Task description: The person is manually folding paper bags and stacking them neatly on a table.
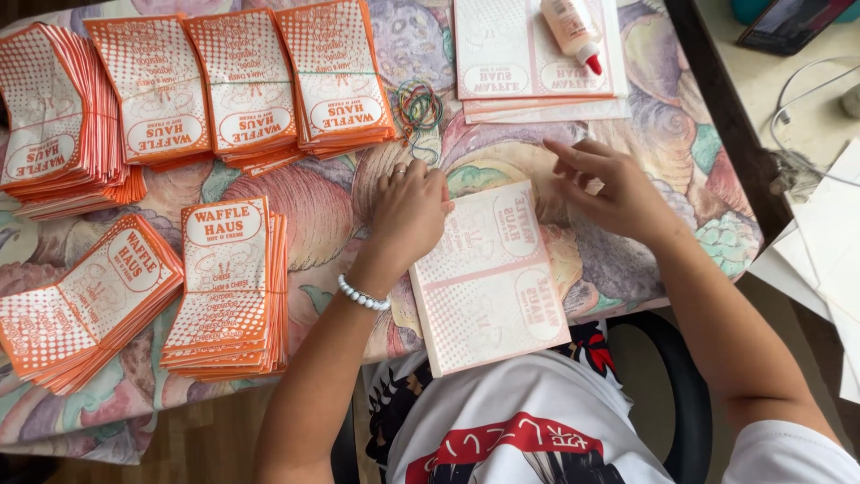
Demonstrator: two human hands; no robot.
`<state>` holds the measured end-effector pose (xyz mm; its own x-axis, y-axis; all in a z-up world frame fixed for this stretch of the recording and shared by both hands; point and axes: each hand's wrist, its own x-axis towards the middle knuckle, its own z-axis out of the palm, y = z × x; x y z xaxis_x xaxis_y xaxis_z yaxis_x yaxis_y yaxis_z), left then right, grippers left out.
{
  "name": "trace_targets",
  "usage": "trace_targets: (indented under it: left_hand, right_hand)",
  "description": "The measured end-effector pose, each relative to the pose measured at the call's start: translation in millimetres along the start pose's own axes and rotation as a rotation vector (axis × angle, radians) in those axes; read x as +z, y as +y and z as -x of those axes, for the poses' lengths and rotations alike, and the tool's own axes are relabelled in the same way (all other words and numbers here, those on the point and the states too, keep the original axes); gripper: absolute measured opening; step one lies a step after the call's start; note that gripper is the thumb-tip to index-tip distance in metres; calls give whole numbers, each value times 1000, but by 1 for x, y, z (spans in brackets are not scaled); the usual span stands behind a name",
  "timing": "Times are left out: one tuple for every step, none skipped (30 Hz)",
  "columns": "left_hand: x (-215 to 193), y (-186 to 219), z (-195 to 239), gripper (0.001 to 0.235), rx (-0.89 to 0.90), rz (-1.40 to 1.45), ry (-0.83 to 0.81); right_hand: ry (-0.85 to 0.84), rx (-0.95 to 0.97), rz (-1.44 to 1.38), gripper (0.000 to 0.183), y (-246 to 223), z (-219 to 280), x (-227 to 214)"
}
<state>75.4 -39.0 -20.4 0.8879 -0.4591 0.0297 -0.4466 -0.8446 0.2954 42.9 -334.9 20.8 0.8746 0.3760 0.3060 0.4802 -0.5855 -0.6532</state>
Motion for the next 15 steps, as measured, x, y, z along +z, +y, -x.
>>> trace_targets:
  left_hand:
    - [-1, -2, -1, 18, 22, 93, 95]
    - [-3, -4, -1, 17, 44, 186, 188]
    - [-17, -3, -1, 17, 51, 189, 193]
    - [-31, -2, -1, 15, 53, 319, 261]
    - [-46, -1, -1, 13, 57, 446, 329]
    - [-53, 2, 1, 13, 66, 448, 334]
    - [-61, 4, 2, 14, 77, 537, 449]
    - [-70, 6, 3, 15, 89, 627, 565]
    - [-69, 4, 5, 15, 100, 626, 571]
    - [-69, 2, 8, 30, 96, 610, 801]
    - [-68, -1, 10, 52, 90, 590, 1029]
    - [-68, -1, 13, 52, 99, 590, 1035]
    - [-67, -2, 18, 57, 31, 799, 969]
    - [-65, -2, 23, 63, -37, 1005, 892]
    - [-61, -4, 20, 63, -38, 1004, 893]
  right_hand:
    - [-15, 86, -146, 61, 4, 0, 3]
    - [-30, 171, -292, 74, 8, -1, 5]
    - [-26, 171, -283, 74, 1, -7, 9]
    - [-49, 176, -377, 82, -7, -14, 13]
    - [-70, 180, -472, 91, -14, -20, 17]
    - [-64, 177, -464, 91, -20, -30, 21]
    - [-26, 223, -337, 85, -27, -42, 25]
    - [13, 267, -211, 79, -34, -53, 28]
    - [22, 262, -205, 79, -41, -63, 25]
    - [72, 240, -281, 68, -49, -73, 21]
    - [121, 218, -359, 57, -56, -83, 19]
    - [128, 212, -354, 57, -59, -92, 14]
    - [209, 203, -445, 48, -63, -99, 11]
    - [290, 193, -535, 40, -67, -106, 9]
    - [289, 192, -536, 40, -61, -108, 8]
